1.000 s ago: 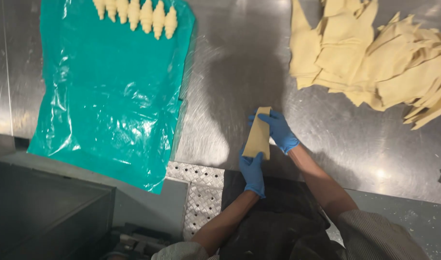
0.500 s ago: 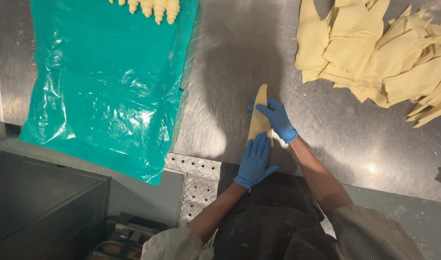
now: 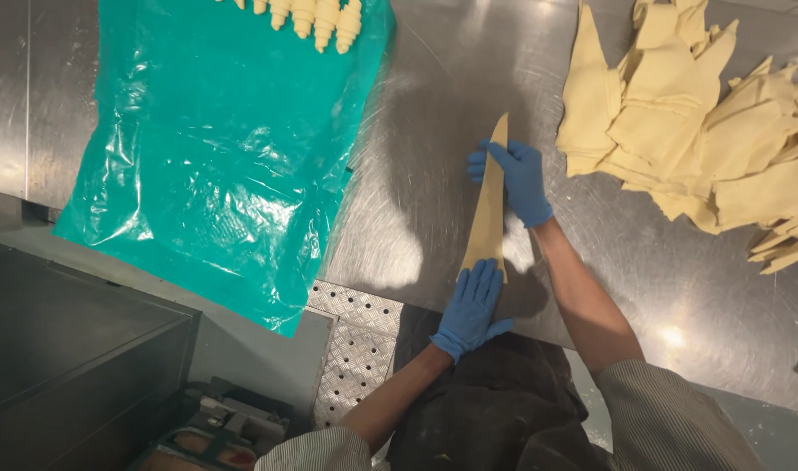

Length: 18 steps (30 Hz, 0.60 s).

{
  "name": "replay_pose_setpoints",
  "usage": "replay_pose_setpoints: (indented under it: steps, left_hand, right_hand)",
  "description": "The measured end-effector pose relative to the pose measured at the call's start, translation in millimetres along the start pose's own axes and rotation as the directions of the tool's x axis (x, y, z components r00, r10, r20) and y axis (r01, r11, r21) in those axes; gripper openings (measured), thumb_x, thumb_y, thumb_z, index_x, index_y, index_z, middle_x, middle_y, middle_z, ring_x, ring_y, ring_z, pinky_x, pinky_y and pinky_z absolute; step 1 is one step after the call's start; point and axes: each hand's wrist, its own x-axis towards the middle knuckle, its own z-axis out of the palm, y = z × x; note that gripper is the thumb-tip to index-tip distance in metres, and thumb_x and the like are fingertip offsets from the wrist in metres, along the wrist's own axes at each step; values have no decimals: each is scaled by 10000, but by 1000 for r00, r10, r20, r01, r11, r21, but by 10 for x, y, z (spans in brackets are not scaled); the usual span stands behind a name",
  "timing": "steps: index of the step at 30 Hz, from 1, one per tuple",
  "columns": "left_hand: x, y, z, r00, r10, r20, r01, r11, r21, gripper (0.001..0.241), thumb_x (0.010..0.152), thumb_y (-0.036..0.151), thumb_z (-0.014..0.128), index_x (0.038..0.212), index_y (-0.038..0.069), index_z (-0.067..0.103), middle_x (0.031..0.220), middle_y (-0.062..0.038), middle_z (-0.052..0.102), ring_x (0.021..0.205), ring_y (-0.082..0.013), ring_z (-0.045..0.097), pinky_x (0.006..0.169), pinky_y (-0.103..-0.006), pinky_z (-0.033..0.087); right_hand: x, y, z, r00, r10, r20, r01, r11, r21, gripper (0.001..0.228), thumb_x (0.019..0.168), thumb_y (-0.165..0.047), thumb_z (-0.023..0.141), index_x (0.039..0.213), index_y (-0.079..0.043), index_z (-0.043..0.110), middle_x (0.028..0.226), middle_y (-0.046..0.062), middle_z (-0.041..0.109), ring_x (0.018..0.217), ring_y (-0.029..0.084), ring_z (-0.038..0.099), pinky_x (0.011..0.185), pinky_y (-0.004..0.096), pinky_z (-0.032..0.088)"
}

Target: Roll triangular pieces of dough into croissant shapes.

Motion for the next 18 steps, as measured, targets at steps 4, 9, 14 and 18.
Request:
replay_pose_setpoints:
  steps: [4, 9, 14, 18]
  left_hand:
    - [-2, 8, -14, 1000, 2, -3, -2, 1000, 24, 985, 943, 634, 570, 1591, -64, 315, 1676, -262, 265, 1592, -402, 194, 1295, -526, 149]
    - [-2, 12, -29, 1000, 2, 7, -2, 999, 47, 979, 943, 630, 570, 1586, -66, 324, 1676, -253, 276, 1592, -395, 196, 1294, -528, 147]
    - [-3, 13, -47, 1000, 0, -1, 0, 999, 47, 976, 950, 634, 576, 1586, -65, 334, 1685, -253, 280, 1601, -388, 202, 1305, -516, 152]
    - [-19, 21, -33, 1000, -7, -12, 7, 999, 42, 984, 936, 631, 588, 1593, -57, 335, 1683, -240, 284, 1596, -376, 213, 1306, -509, 156]
  right_hand:
    - [301, -157, 19, 1000, -15, 4, 15, 1000, -20, 308, 1053, -182, 592, 1213, 78, 636, 1019, 185, 743, 837, 231, 752, 760, 357, 652]
    - [703, -190, -1, 999, -45, 28, 45, 999, -17, 287, 1056, -176, 595, 1180, 78, 646, 1003, 188, 741, 825, 236, 751, 727, 354, 650]
    - [960, -372, 38, 998, -52, 37, 52, 999, -10, 263, 1069, -167, 588, 1167, 65, 661, 1006, 179, 741, 832, 224, 749, 730, 345, 647]
    - [1188, -403, 48, 998, -55, 40, 55, 998, -4, 235, 1052, -152, 601, 1129, 54, 683, 999, 186, 745, 824, 230, 762, 712, 347, 651]
